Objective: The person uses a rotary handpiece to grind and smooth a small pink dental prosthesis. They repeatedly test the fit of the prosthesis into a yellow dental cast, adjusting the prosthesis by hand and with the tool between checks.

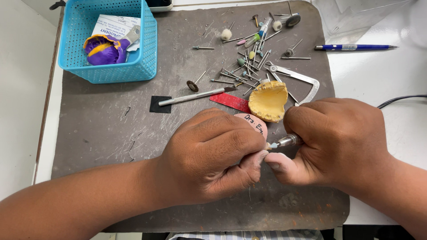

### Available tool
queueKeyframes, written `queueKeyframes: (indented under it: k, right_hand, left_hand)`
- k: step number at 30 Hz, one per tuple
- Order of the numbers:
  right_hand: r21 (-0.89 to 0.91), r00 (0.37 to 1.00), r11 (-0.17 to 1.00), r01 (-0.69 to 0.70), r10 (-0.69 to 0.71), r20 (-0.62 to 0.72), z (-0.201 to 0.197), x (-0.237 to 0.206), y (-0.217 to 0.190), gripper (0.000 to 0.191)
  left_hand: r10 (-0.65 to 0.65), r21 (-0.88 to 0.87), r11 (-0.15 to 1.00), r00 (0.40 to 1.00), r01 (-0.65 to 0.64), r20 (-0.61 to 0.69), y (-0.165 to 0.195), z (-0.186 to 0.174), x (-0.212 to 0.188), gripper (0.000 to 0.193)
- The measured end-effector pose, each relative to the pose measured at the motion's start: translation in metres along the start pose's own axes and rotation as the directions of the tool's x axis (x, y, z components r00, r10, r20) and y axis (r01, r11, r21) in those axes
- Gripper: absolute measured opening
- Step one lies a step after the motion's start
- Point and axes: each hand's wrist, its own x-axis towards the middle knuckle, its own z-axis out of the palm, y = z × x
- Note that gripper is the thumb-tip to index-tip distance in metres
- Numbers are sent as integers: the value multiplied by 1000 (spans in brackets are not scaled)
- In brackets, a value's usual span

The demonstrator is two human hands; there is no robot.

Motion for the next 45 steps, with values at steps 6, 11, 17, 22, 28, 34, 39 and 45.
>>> queueKeyframes:
  k: [6, 11, 17, 22, 28, 34, 39, 45]
  right_hand:
    - [-16, 1000, 1000, -10, 10, 8, 0, 0, 0, 63]
    - [-9, 1000, 1000, -2, 2, 3, 1, 0, 1, 59]
    - [26, 1000, 1000, -1, 1, 2, 2, -2, 0, 56]
    - [14, 1000, 1000, -8, 9, -7, 3, -3, 1, 60]
    - [22, 1000, 1000, -11, 10, 4, 4, -2, 2, 61]
    - [11, 1000, 1000, -4, 4, -3, 3, -1, 1, 62]
    - [13, 1000, 1000, -2, 2, -7, 2, -2, 0, 61]
    - [-9, 1000, 1000, -6, 6, -7, 1, -3, 0, 61]
  left_hand:
    - [6, 0, 1000, 1000, -6, -9, 1, 0, 0, 19]
    - [-8, -32, 999, 1000, 8, 3, 1, 0, -1, 20]
    - [-6, -5, 1000, 1000, 6, -26, 1, 1, -2, 20]
    - [0, -16, 1000, 1000, 0, -12, 2, 0, -1, 21]
    - [6, -38, 999, 1000, -6, -10, 2, -1, -2, 20]
    - [19, -44, 999, 1000, -20, -17, 2, -3, -2, 19]
    - [15, -39, 999, 1000, -16, -15, 2, -3, -2, 19]
    - [16, -30, 999, 999, -17, -28, 4, -2, -2, 18]
